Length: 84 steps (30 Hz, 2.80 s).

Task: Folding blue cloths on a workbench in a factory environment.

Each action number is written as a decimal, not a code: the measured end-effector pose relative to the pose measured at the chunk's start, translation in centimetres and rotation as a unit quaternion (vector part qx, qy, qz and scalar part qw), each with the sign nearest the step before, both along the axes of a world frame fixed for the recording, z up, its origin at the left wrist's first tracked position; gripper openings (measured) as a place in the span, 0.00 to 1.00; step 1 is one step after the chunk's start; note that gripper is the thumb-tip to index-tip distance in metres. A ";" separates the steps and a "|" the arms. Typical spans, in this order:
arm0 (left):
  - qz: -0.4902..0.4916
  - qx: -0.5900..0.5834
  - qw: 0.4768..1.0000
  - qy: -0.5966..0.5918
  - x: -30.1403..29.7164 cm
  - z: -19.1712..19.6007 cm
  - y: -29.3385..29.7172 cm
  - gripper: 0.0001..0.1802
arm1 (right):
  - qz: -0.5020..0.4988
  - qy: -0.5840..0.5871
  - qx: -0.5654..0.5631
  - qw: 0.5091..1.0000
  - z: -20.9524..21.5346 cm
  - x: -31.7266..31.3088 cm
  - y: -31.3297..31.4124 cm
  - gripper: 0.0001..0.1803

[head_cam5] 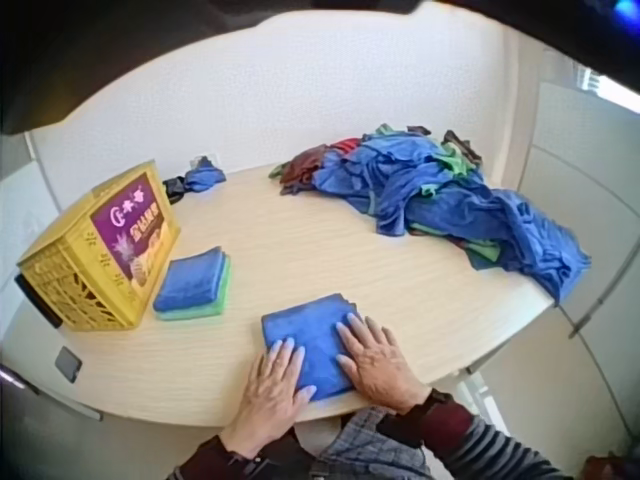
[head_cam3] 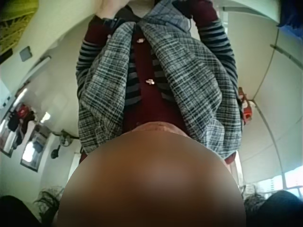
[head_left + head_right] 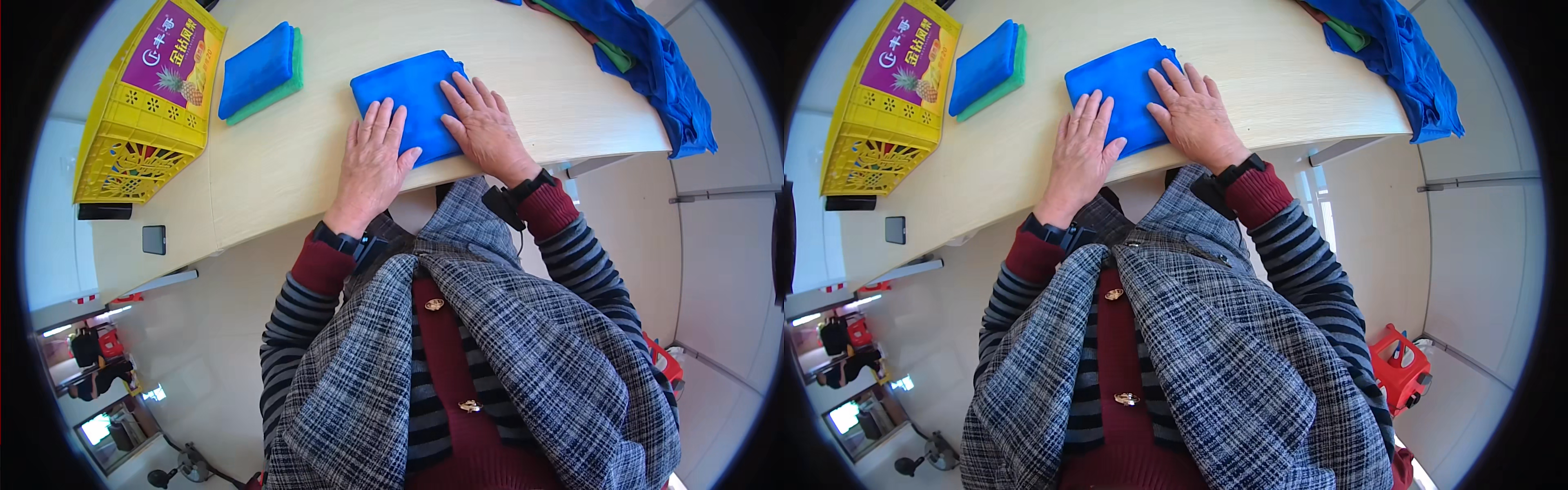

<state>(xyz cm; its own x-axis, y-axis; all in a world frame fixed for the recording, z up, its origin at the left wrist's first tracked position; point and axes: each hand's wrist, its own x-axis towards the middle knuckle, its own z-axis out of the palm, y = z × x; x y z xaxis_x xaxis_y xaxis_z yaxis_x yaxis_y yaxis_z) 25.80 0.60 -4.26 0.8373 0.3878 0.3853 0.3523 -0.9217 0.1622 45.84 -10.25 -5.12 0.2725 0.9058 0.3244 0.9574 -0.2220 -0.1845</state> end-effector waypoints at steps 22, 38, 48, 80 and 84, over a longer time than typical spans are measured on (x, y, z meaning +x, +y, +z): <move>0.024 -0.017 0.999 0.013 1.1 -0.1 2.9 0.32 | 0.020 -0.023 0.003 1.000 1.0 -1.8 1.3 0.31; 0.057 0.004 0.998 0.035 2.8 0.1 4.4 0.32 | 0.031 -0.023 -0.004 0.999 0.4 -1.5 4.8 0.30; -0.004 -0.005 1.000 0.010 1.1 -0.1 0.2 0.35 | 0.034 0.033 0.024 0.999 1.2 -5.2 2.7 0.30; 0.096 -0.776 0.412 -0.468 -14.8 -0.9 -5.0 0.33 | 0.312 0.130 0.013 0.941 2.8 -11.7 3.1 0.32; 0.123 -0.793 0.401 -0.443 -15.9 0.9 -3.9 0.30 | 0.283 0.170 0.000 0.944 2.3 -8.6 1.1 0.29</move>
